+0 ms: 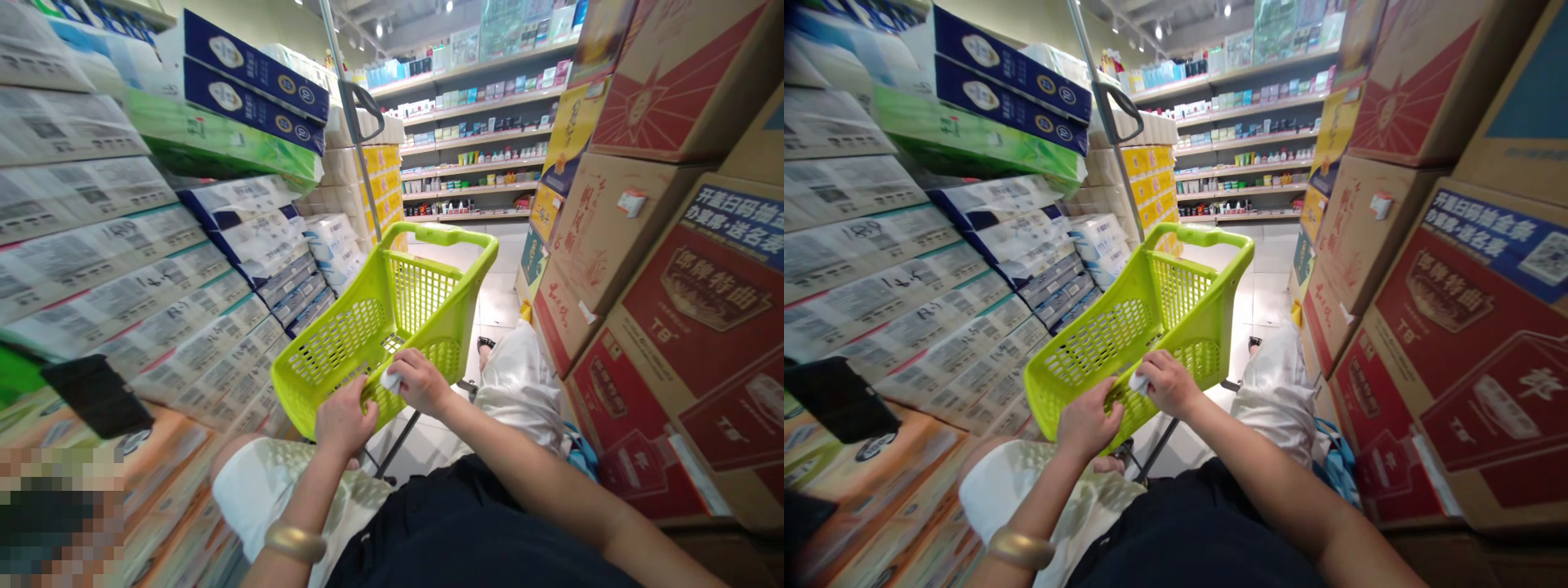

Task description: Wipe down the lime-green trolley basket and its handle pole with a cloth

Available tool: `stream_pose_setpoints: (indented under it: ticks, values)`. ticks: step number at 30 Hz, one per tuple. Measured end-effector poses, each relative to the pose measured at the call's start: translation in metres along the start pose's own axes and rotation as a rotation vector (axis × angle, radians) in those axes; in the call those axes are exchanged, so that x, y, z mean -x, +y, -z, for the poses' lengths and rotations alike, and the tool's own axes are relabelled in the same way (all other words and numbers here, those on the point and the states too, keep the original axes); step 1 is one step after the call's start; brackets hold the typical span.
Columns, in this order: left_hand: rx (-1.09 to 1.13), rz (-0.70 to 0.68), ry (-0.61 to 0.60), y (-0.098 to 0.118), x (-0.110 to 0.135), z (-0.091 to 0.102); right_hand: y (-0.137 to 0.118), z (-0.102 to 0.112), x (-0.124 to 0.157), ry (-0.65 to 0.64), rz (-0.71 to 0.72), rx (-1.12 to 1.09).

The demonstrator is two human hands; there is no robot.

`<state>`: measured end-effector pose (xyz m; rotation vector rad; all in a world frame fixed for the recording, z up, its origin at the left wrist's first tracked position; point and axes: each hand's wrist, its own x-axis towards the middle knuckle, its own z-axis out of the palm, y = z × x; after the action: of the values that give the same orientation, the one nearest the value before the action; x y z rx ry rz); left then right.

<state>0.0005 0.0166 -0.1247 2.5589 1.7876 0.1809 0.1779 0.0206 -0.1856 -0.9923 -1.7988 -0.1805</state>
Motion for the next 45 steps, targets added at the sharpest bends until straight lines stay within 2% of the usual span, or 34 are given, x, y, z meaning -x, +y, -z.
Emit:
stream_pose_setpoints:
  ticks: [2,6,8,11,14,16,19,23,26,29,31,33,36,40,42,45]
  values:
    - [0.001,0.001,0.005,0.0,0.0,0.0,0.02,0.02,-0.006,0.034,-0.038,0.038]
    - [0.007,0.001,0.008,0.002,-0.001,0.0,0.055,0.053,-0.017,0.209,-0.21,0.156]
    - [0.006,0.004,0.008,0.003,-0.001,0.0,0.054,0.051,-0.018,0.264,-0.266,0.174]
    - [-0.004,0.012,0.011,0.002,-0.002,0.001,0.031,0.028,-0.011,0.238,-0.289,0.146]
    - [-0.012,0.013,0.008,-0.001,-0.001,0.002,0.007,0.003,-0.002,0.127,-0.167,0.068]
    - [-0.006,0.013,0.01,-0.003,-0.001,0.002,0.004,0.0,0.001,0.087,-0.091,0.034]
    - [0.012,0.018,0.016,-0.004,0.0,0.002,0.025,0.021,-0.004,0.109,-0.106,0.06]
    - [0.022,0.02,0.015,-0.004,0.0,0.001,0.063,0.062,-0.02,0.344,-0.329,0.176]
    - [0.025,0.021,0.019,-0.004,0.0,0.0,0.063,0.062,-0.024,0.418,-0.393,0.208]
    - [0.025,0.024,0.021,-0.005,0.0,0.001,0.036,0.032,-0.015,0.311,-0.332,0.177]
    - [0.025,0.017,0.022,-0.006,-0.001,0.002,0.016,0.012,-0.006,0.186,-0.228,0.104]
    - [0.026,0.007,0.021,-0.008,-0.001,0.002,0.006,0.004,-0.002,0.097,-0.135,0.034]
    - [0.025,0.012,0.023,-0.012,-0.001,0.0,0.009,0.02,-0.005,0.094,-0.102,0.008]
    - [0.01,0.018,0.032,-0.019,0.001,0.0,0.023,0.053,-0.018,0.189,-0.182,0.158]
    - [-0.012,0.022,0.008,-0.019,0.002,0.004,0.023,0.056,-0.023,0.159,-0.184,0.226]
    - [-0.101,-0.017,-0.004,-0.009,0.002,0.014,0.014,0.045,-0.026,0.029,-0.083,0.23]
